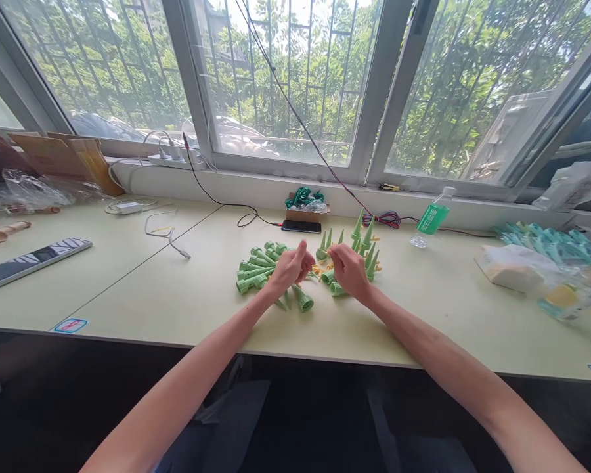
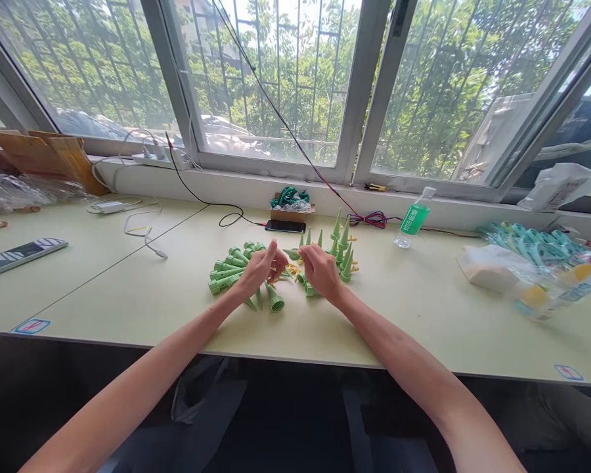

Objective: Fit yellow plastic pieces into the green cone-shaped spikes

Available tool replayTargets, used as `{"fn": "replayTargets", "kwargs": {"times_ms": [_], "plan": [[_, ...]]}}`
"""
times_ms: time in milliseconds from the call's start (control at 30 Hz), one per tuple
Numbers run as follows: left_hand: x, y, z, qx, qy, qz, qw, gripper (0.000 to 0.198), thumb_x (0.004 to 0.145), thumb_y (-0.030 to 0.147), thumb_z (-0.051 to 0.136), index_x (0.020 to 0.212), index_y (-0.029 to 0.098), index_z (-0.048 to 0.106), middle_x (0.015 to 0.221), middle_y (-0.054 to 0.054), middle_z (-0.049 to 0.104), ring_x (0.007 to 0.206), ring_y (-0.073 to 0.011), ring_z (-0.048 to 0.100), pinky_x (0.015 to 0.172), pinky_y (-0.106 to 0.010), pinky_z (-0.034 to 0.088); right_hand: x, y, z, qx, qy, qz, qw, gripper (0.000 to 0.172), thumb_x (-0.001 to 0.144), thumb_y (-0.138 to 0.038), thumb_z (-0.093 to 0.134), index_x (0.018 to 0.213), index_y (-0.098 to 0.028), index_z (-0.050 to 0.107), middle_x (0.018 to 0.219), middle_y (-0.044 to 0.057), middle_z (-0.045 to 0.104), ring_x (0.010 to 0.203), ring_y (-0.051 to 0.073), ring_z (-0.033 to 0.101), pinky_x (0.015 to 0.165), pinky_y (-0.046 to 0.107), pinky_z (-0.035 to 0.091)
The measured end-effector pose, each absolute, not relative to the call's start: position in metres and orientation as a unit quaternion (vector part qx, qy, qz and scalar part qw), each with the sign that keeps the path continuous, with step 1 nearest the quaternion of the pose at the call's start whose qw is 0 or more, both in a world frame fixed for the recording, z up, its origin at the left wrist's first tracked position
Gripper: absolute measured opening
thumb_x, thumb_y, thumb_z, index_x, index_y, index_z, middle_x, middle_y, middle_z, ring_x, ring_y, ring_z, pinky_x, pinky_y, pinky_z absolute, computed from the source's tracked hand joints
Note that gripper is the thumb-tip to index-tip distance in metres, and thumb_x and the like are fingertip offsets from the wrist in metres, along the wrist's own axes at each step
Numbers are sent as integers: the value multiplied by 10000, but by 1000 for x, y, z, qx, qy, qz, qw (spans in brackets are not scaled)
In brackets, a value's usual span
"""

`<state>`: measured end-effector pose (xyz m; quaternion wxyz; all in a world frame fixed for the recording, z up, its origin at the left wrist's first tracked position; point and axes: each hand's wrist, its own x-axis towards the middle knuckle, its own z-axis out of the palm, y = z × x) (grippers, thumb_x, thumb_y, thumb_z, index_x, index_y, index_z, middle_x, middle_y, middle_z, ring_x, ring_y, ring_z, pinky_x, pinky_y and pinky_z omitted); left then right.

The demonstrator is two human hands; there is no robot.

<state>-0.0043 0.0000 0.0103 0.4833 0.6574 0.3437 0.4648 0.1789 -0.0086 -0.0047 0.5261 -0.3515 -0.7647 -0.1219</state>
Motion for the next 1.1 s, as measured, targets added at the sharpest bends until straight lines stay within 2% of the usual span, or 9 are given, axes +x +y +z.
{"fn": "replayTargets", "kwargs": {"times_ms": [133, 400, 500, 667, 933, 1100], "plan": [[-4, -8, 17, 660, 342, 373, 555, 781, 857, 797, 361, 631, 101, 634, 557, -62, 563, 384, -74, 418, 350, -211, 255, 179, -10, -5, -320, -793, -136, 500, 235, 1032, -241, 383, 938, -203, 595, 762, 29, 567, 592, 110, 483, 543, 217, 387], [-7, -7, 16, 646, 308, 349, 605, 650, 800, 744, 557, 725, 106, 654, 674, -69, 606, 451, -68, 431, 373, -196, 274, 179, -12, -6, -319, -814, -94, 476, 242, 1025, -246, 374, 959, -221, 605, 805, 50, 581, 632, 129, 514, 553, 237, 401], [-7, -4, 12, 648, 304, 360, 599, 601, 796, 708, 599, 731, 112, 638, 642, -52, 589, 440, -63, 418, 375, -191, 274, 179, -12, -6, -317, -814, -75, 480, 231, 1025, -261, 379, 961, -220, 597, 800, 45, 572, 625, 130, 502, 569, 243, 409], [-8, -3, 10, 665, 309, 386, 560, 508, 797, 629, 664, 703, 134, 590, 508, 19, 471, 423, -62, 393, 384, -188, 285, 178, -12, -6, -305, -810, -55, 497, 217, 1028, -264, 375, 945, -219, 571, 793, 41, 581, 648, 138, 515, 598, 250, 421], [-8, -7, 13, 670, 301, 414, 538, 496, 774, 574, 716, 637, 161, 478, 508, 42, 422, 451, -61, 396, 410, -189, 297, 175, -12, -5, -299, -801, -46, 517, 228, 1029, -265, 372, 914, -216, 563, 786, 43, 605, 657, 142, 529, 610, 260, 428], [-9, -4, 9, 680, 288, 434, 517, 455, 750, 548, 745, 679, 168, 506, 496, 56, 416, 436, -60, 383, 409, -192, 291, 174, -14, -4, -305, -793, -44, 526, 217, 1029, -266, 372, 923, -220, 556, 794, 45, 622, 683, 149, 558, 619, 268, 429]]}}
